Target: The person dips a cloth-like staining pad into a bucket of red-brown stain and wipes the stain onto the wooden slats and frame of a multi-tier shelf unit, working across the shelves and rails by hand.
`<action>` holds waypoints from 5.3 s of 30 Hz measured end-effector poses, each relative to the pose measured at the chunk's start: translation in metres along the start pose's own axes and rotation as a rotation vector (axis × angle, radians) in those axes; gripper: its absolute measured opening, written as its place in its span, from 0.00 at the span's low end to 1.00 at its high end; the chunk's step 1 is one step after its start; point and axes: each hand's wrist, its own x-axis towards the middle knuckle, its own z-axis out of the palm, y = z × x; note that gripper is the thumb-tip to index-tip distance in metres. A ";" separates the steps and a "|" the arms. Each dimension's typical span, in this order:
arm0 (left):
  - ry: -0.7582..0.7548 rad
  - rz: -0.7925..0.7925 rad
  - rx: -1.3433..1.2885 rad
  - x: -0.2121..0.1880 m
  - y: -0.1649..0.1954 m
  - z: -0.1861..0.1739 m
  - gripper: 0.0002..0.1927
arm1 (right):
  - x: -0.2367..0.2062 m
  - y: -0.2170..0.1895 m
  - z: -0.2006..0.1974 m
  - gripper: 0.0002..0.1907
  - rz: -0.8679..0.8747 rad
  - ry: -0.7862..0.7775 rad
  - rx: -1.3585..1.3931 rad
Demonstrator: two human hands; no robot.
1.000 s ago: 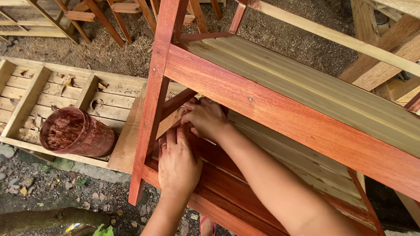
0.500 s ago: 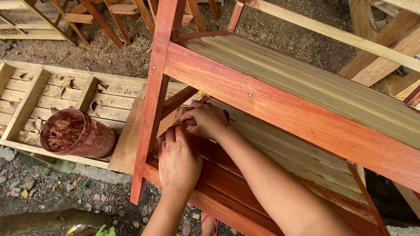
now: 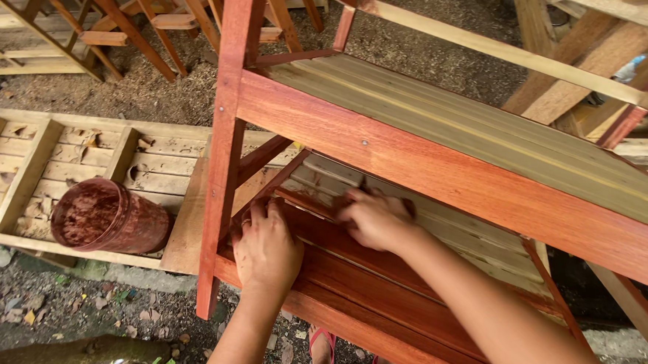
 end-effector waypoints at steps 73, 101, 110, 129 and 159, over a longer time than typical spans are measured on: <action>-1.210 0.270 -0.970 -0.022 0.178 0.076 0.49 | -0.175 0.088 0.104 0.35 0.742 0.818 2.059; -0.686 1.357 -0.637 -0.155 0.393 0.210 0.23 | -0.346 0.073 0.131 0.15 1.168 1.363 0.845; -0.700 1.396 -0.431 -0.105 0.322 0.205 0.16 | -0.352 0.069 0.146 0.17 1.087 1.355 0.687; -0.497 1.199 -0.573 -0.103 0.393 0.231 0.17 | -0.345 0.093 0.135 0.12 1.104 1.372 0.906; -0.668 1.311 0.141 -0.082 0.313 0.129 0.26 | -0.343 0.096 0.134 0.11 1.062 1.379 0.727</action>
